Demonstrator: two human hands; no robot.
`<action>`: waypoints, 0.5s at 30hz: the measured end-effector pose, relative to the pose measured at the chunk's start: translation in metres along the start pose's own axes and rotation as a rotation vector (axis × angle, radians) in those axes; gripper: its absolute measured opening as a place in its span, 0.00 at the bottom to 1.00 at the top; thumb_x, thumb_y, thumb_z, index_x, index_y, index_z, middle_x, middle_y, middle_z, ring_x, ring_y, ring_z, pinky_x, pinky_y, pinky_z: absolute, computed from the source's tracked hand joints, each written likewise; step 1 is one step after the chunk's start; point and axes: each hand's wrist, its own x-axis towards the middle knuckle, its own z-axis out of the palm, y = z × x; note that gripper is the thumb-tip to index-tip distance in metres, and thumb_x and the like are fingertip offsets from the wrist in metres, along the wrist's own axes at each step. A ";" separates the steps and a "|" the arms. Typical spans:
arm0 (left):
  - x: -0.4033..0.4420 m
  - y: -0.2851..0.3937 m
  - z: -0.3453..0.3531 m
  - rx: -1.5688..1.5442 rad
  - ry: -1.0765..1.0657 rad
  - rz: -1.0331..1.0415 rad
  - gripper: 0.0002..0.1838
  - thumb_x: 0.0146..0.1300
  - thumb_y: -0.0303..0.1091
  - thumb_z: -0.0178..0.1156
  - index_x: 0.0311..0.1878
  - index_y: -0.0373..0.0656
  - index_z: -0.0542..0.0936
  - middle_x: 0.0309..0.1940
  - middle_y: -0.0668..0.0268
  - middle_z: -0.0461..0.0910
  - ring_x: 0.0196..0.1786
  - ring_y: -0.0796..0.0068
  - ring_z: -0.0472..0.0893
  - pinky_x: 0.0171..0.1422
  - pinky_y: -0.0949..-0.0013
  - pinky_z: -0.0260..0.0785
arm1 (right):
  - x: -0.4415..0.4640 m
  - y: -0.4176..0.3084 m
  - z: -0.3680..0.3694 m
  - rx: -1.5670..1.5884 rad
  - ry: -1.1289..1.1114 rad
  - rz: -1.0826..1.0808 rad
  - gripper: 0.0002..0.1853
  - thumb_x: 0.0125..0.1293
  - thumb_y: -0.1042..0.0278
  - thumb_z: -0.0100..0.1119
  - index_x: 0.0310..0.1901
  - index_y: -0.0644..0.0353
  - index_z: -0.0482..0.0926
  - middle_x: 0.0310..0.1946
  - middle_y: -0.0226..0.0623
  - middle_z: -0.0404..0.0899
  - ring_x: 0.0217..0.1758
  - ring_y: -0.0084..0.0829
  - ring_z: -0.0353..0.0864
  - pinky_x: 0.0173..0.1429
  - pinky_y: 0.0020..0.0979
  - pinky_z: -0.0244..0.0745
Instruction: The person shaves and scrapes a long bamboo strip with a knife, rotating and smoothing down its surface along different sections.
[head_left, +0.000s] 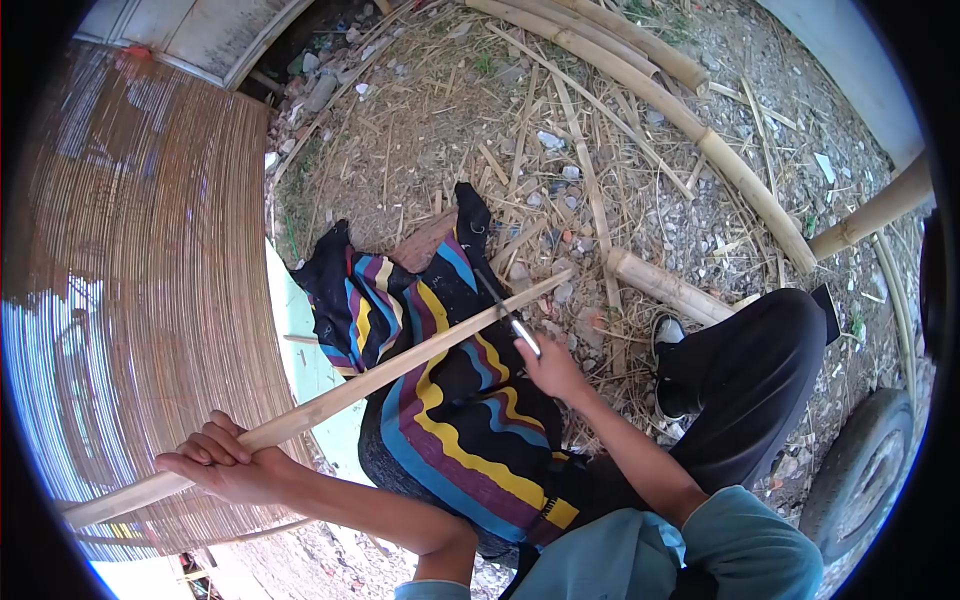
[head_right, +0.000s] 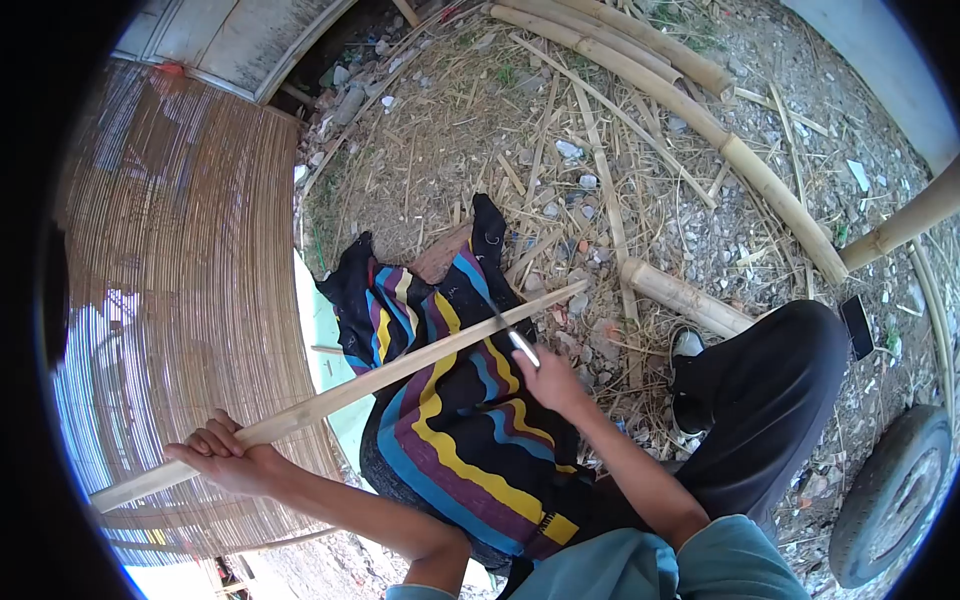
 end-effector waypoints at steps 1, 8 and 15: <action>0.002 0.000 -0.001 -0.008 -0.002 -0.001 0.25 0.69 0.48 0.48 0.15 0.55 0.57 0.08 0.77 0.48 0.10 0.88 0.45 0.18 0.81 0.44 | 0.013 0.040 0.000 0.001 0.007 -0.003 0.23 0.68 0.48 0.46 0.41 0.64 0.75 0.25 0.59 0.77 0.37 0.59 0.77 0.41 0.50 0.72; -0.008 0.006 0.008 -0.091 -0.061 0.006 0.25 0.70 0.47 0.46 0.15 0.53 0.57 0.08 0.76 0.48 0.09 0.87 0.46 0.18 0.82 0.44 | -0.013 -0.006 -0.006 0.076 -0.028 -0.036 0.22 0.69 0.50 0.45 0.43 0.65 0.74 0.23 0.53 0.76 0.29 0.54 0.79 0.38 0.45 0.72; 0.011 -0.010 -0.002 0.049 0.051 0.000 0.25 0.69 0.47 0.48 0.16 0.53 0.57 0.08 0.76 0.49 0.11 0.88 0.45 0.18 0.82 0.44 | 0.026 0.081 -0.001 -0.008 0.098 0.127 0.24 0.67 0.47 0.46 0.40 0.66 0.75 0.26 0.59 0.77 0.36 0.58 0.78 0.41 0.49 0.72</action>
